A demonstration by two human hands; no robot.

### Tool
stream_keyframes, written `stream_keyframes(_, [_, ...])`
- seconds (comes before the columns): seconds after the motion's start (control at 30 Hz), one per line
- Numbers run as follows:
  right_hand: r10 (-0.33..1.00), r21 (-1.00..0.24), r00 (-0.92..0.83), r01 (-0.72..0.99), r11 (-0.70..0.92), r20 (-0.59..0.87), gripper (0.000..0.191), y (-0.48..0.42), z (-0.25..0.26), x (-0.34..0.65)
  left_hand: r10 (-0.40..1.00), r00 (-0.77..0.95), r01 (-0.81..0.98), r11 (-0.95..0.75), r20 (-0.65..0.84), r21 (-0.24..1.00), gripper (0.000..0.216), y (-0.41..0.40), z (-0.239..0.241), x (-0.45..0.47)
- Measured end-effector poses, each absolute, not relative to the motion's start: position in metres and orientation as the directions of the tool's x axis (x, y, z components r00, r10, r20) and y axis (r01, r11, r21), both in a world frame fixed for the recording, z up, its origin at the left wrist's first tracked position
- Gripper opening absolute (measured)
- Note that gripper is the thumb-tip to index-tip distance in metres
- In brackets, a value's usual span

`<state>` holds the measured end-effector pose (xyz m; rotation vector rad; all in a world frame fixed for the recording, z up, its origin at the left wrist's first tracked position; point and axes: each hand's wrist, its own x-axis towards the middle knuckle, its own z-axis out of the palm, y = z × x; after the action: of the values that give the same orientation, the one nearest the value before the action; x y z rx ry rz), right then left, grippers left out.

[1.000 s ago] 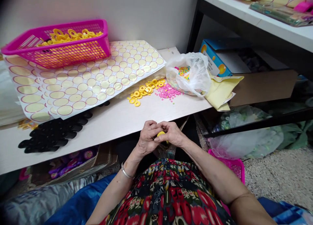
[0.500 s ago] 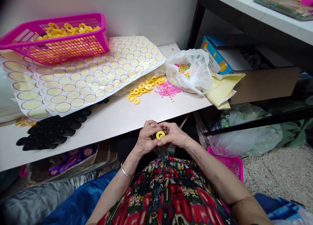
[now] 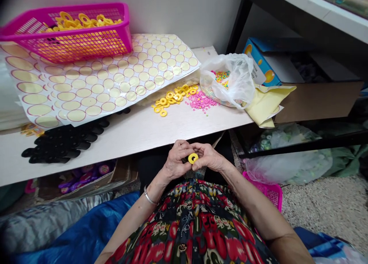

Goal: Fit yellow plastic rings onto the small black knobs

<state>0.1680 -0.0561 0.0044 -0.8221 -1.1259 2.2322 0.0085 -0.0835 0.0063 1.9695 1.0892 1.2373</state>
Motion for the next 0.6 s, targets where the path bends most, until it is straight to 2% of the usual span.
stream_keyframes(0.23, [0.727, -0.874, -0.636, -0.167, -0.457, -0.259, 0.069, -0.059, -0.002, 0.177, 0.867, 0.163, 0.343, -0.498, 0.472, 0.796, 0.015, -0.085, 0.000, 0.014])
stream_keyframes(0.4, [0.824, -0.943, -0.521, -0.103, -0.318, -0.221, 0.070, -0.062, 0.002, 0.177, 0.884, 0.102, 0.347, -0.462, 0.457, 0.816, 0.014, -0.087, -0.002, 0.015])
stream_keyframes(0.5, [0.891, -0.981, -0.436, -0.083, -0.177, -0.124, 0.060, -0.065, 0.006, 0.176, 0.901, 0.053, 0.311, -0.424, 0.430, 0.851, 0.016, -0.088, -0.001, 0.016])
stream_keyframes(0.6, [0.903, -0.996, -0.427, -0.054, -0.067, -0.038, 0.043, -0.068, 0.010, 0.176, 0.921, 0.032, 0.269, -0.382, 0.389, 0.884, 0.016, -0.090, 0.001, 0.018])
